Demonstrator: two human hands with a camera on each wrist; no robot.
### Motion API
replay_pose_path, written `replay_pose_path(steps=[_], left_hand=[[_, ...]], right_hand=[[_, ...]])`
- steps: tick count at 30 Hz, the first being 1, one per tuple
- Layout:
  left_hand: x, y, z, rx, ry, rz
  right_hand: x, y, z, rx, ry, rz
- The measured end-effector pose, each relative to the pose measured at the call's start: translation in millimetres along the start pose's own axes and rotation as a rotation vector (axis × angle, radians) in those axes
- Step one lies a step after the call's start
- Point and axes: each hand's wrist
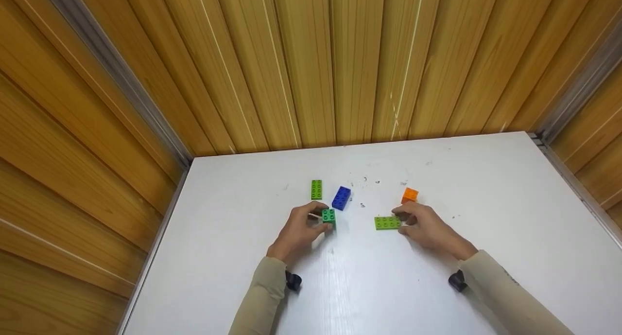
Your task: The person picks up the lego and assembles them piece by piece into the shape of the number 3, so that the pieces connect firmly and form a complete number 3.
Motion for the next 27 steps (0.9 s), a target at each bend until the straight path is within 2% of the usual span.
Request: replay_pose_path(steps=[5, 11, 18, 27], left_hand=[[-4.3, -0.5, 0.5, 0.007, 0.004, -0.011], [-10.7, -1.4, -1.0, 0.015, 0.008, -0.010], [-15.3, -6.7, -1.7, 0.026, -0.056, -0.001], [-23.1, -19.1, -0.3, 0.027, -0.083, -0.015]], right_hand=[[-3, -1, 0.7, -0.018, 0.000, 0.006], [0, -4, 1.2, 0.011, 0.009, -0.006], [4, -9, 1.2, 0.031, 0.045, 0.005], [3, -11, -0.2, 0.023, 0.011, 0.042]])
Point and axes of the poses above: each hand's wrist, its own z-axis towards the middle knuckle, its own y-axis out of the back of the hand, x = y × z, and after that the axes turned 5 degrees about -z, right-handed
